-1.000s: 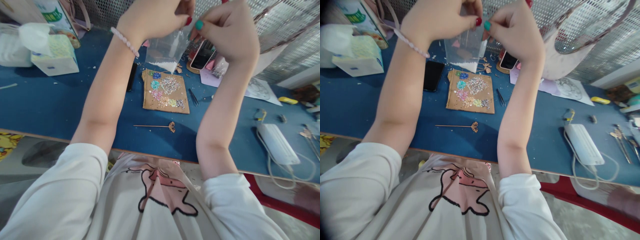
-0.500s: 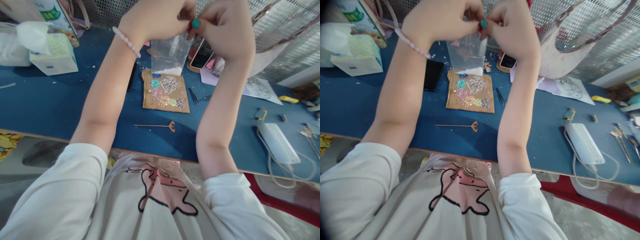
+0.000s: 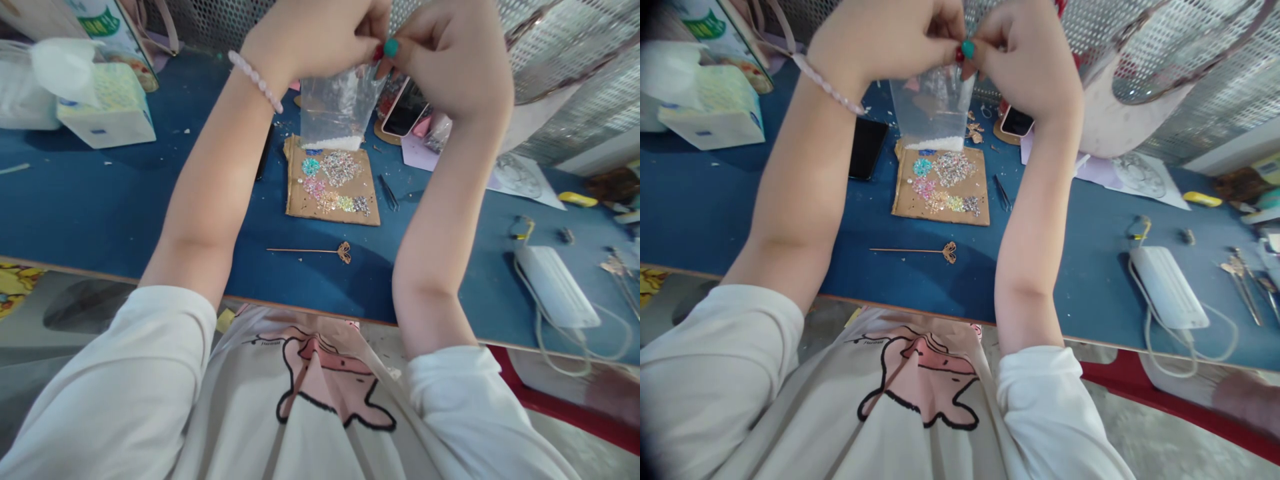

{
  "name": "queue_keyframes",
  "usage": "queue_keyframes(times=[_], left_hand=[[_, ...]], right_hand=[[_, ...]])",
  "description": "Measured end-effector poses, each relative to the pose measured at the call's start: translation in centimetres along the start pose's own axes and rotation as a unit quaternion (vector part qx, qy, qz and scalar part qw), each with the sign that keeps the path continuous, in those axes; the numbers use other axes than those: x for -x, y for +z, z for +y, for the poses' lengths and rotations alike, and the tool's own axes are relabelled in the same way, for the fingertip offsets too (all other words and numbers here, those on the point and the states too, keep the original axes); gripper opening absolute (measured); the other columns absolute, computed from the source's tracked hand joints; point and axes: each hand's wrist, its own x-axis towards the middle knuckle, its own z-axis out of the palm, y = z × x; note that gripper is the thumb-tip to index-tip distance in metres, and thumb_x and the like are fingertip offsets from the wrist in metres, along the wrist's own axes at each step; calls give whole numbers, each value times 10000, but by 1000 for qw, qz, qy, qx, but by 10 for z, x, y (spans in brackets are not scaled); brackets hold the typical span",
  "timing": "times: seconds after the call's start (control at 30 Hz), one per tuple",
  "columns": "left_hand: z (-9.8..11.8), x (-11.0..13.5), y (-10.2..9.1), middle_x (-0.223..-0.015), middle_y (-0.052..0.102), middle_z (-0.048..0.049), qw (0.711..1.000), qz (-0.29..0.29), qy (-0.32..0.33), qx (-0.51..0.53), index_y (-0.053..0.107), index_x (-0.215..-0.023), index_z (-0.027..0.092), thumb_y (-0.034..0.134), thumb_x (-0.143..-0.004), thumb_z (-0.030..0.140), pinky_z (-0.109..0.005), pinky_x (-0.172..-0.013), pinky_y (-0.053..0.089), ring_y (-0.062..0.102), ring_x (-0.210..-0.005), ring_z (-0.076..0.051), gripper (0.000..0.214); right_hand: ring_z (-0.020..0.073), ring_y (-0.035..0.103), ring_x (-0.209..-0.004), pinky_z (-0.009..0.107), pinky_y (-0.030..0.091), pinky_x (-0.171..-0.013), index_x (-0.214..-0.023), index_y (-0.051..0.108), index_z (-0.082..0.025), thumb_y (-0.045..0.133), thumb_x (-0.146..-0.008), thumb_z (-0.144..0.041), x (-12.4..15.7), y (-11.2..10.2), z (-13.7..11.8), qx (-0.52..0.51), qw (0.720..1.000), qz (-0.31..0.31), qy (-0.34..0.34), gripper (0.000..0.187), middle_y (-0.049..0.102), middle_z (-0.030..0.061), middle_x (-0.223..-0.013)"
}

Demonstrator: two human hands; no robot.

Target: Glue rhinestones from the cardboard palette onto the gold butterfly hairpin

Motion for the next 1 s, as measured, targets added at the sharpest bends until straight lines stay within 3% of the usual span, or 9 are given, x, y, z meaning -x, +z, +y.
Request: queue_keyframes(times=[0.2,0.37,0.57,0.7,0.77,0.9,1.0], left_hand=[[-5,-2,-1,-1137,770,-68,1000,-15,-21,-7,761,-1220,147,625,-938,176,-394,-944,491,715,-1128,-325,314],[-7,2,-3,-1050,793,-84,1000,-1,-11,1,770,-1157,124,571,-964,216,-347,-874,467,724,-1035,-279,292],[-5,3,-1,-993,786,-102,1000,14,-11,2,771,-1065,142,557,-947,213,-332,-794,406,694,-920,-241,254],[-1,3,-1,-1047,791,-105,1000,10,-21,5,769,-1109,143,573,-930,210,-322,-804,405,694,-958,-237,274],[-1,2,-1,-1051,796,-94,1000,6,-18,22,767,-1149,140,562,-941,225,-301,-795,410,706,-965,-227,304],[-6,2,-3,-1085,777,-77,1000,-16,-20,1,766,-1197,122,575,-942,283,-311,-835,422,702,-1041,-269,357],[-10,3,-4,-1005,769,-102,999,-14,-25,-22,795,-1094,90,553,-962,385,-314,-786,392,683,-943,-255,404]], right_hand=[[150,335,-614,363,213,-655,-745,769,-242,624,-834,-265,5,-4,-4,21,1000,12,-2,171,404,13,-603],[138,308,-604,356,207,-652,-769,781,-220,617,-837,-210,7,-8,-7,21,999,15,19,178,399,11,-608],[163,432,-736,346,301,-735,-776,784,-225,545,-851,-192,3,-4,-5,12,1000,-2,-20,252,562,44,-791],[156,451,-740,332,305,-745,-794,789,-201,573,-840,-156,1,0,-4,23,999,7,-23,225,508,32,-713],[156,442,-721,337,286,-724,-773,783,-207,614,-882,-238,0,1,-3,24,999,20,-21,204,476,28,-683],[165,410,-692,351,258,-699,-775,780,-212,609,-924,-519,1,0,1,35,999,19,-16,382,459,36,-667],[153,363,-653,349,250,-679,-799,793,-189,604,-904,-504,2,-2,2,36,998,37,-21,382,430,28,-644]])
